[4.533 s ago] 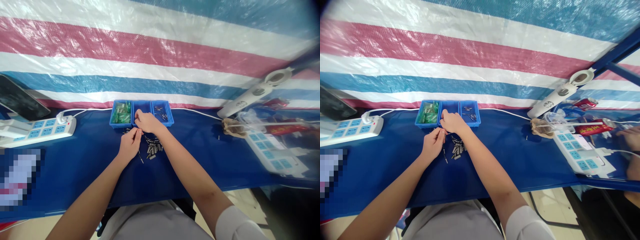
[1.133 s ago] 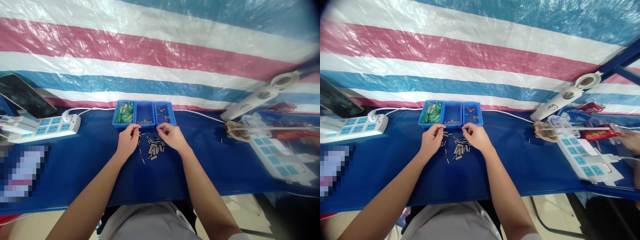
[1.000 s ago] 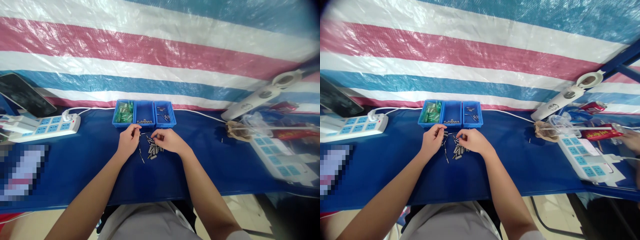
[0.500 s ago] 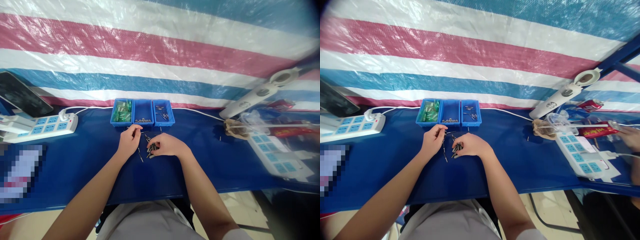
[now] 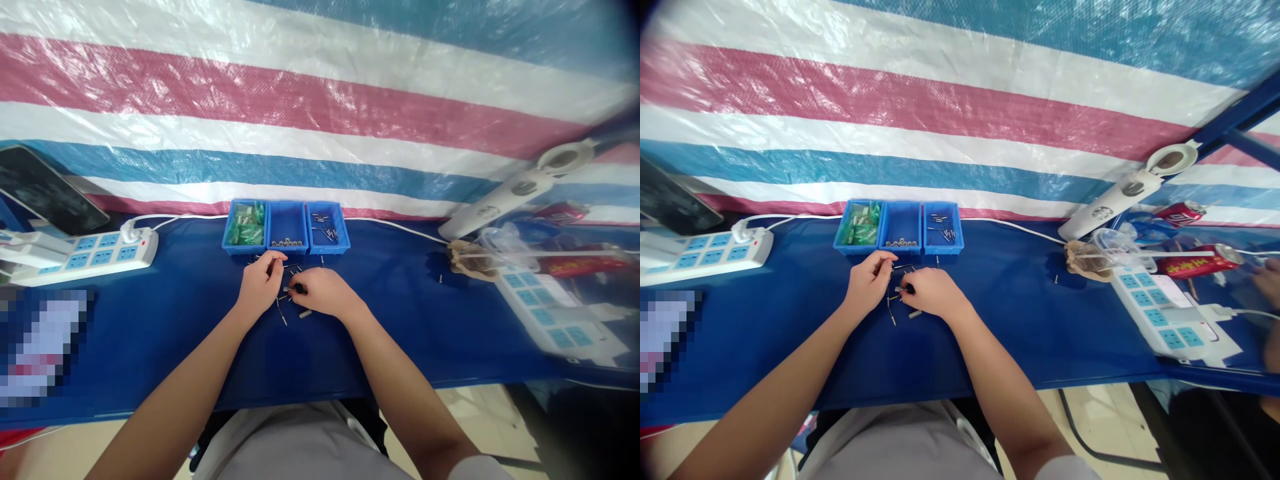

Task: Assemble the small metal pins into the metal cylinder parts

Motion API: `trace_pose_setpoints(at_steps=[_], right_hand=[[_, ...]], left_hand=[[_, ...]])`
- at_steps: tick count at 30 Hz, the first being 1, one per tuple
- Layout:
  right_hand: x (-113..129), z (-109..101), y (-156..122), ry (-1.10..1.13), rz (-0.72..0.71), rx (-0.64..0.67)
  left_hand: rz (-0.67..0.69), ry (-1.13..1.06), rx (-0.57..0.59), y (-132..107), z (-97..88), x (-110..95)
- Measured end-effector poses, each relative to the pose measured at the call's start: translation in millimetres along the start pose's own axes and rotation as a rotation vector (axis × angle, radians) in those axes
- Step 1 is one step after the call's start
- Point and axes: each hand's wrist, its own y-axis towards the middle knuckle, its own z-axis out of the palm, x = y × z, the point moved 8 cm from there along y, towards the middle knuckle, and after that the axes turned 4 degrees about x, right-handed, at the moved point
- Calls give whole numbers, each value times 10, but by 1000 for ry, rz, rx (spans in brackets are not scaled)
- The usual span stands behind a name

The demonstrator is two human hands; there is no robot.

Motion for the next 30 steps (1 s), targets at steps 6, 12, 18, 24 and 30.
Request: trace_pose_setpoints(at_steps=[6,12,18,24,30], right_hand=[[56,-19,28,-27,22,-110],[-115,-168,1,320,87,-352],[-331,-164,5,631,129,-525],[-353,-95,44,722,102,-508],[-317,-95,54,718,66,-504]], left_hand=[[-7,2,-4,5,1,15],[0,19,0,-4,9,-1],[14,-27,38,-12,48,-29],[28,-131,93,-21,97,-45],[22,-126,82,-18,90,-17]])
